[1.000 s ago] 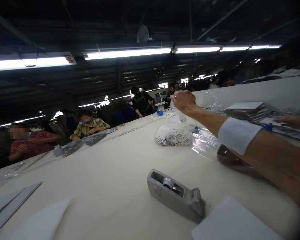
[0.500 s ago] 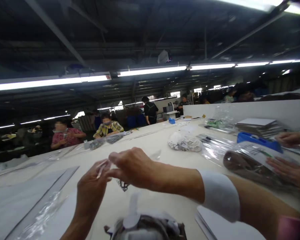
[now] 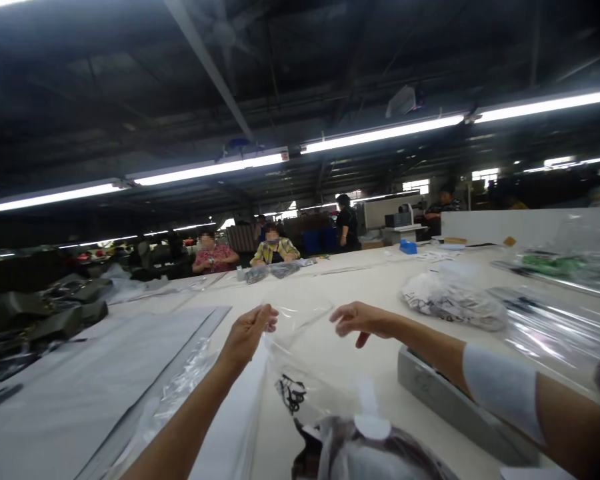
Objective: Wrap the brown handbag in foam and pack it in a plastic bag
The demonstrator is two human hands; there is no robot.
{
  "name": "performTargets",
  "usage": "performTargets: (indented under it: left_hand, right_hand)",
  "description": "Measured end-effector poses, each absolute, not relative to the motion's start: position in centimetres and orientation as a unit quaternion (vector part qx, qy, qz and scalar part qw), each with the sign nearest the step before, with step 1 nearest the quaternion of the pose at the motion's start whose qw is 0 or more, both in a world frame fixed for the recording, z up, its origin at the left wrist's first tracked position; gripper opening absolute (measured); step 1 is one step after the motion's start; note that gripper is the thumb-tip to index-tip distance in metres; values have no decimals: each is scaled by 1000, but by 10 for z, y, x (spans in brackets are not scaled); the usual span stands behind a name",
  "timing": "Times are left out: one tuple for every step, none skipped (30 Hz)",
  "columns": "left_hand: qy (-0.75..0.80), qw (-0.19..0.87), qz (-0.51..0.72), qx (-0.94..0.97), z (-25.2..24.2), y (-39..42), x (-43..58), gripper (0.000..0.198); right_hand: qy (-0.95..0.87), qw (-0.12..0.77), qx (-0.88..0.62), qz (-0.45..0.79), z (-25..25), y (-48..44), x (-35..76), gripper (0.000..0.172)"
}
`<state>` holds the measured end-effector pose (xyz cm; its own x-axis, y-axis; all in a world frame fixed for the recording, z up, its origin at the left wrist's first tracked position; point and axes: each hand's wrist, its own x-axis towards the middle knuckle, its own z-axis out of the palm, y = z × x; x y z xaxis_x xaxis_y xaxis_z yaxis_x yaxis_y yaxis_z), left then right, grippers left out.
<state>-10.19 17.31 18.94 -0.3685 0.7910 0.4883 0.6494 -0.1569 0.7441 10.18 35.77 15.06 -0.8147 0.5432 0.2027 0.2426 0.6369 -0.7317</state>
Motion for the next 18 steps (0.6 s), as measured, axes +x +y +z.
performTargets:
  left_hand:
    - [650, 59, 512, 559, 192, 179, -108, 42]
    - [656, 49, 507, 557, 196, 185, -115, 34]
    - [664, 35, 504, 551, 202, 190, -121, 27]
    - [672, 17, 504, 542, 210, 196, -126, 22]
    - [676, -5, 511, 531, 221, 200, -130, 18]
    - [674, -32, 522, 522, 234, 202, -133, 17]
    - [664, -61, 538, 516, 248, 202, -133, 18]
    - [647, -91, 555, 515, 262, 199, -132, 20]
    - [627, -119, 570, 517, 274, 193, -130, 22]
    - [608, -142, 583, 520, 284, 184, -127, 22]
    - [588, -166, 592, 526, 290, 173, -124, 21]
    - [568, -190, 595, 536, 291, 161, -121, 19]
    - [552, -214, 589, 550, 286, 149, -120, 18]
    - [542, -237, 576, 564, 275, 138, -121, 17]
    - [540, -253, 556, 579, 260, 128, -125, 17]
    - [550, -261, 531, 590, 240, 121, -129, 19]
    - [571, -254, 505, 595, 217, 116, -135, 21]
    - [599, -235, 482, 595, 192, 114, -142, 23]
  right_hand:
    - [-878, 217, -234, 356, 150, 361, 95, 18]
    - [-874, 239, -249, 342, 153, 363, 89, 13]
    - [-867, 275, -264, 321, 160, 366, 82, 13]
    - [-857, 323, -275, 294, 172, 368, 76, 15]
    - [-842, 380, -281, 262, 187, 369, 72, 16]
    - [-822, 441, -281, 225, 206, 367, 70, 18]
    - [-801, 499, -273, 186, 226, 363, 71, 20]
    - [-777, 554, -260, 148, 246, 357, 76, 22]
    - [-755, 598, -242, 114, 264, 348, 83, 24]
    - [-738, 633, -218, 82, 277, 337, 93, 25]
    - [-727, 659, -188, 44, 285, 325, 104, 23]
    - [-725, 672, -149, -8, 286, 314, 116, 20]
    - [-731, 671, -103, -70, 280, 303, 128, 17]
    - [-745, 653, -59, -125, 269, 294, 138, 15]
    - [-768, 618, -22, -166, 253, 288, 146, 15]
    - [-799, 573, 1, -184, 234, 284, 151, 17]
    - [-836, 521, 3, -174, 213, 283, 153, 19]
    - [-873, 464, -8, -150, 191, 283, 153, 19]
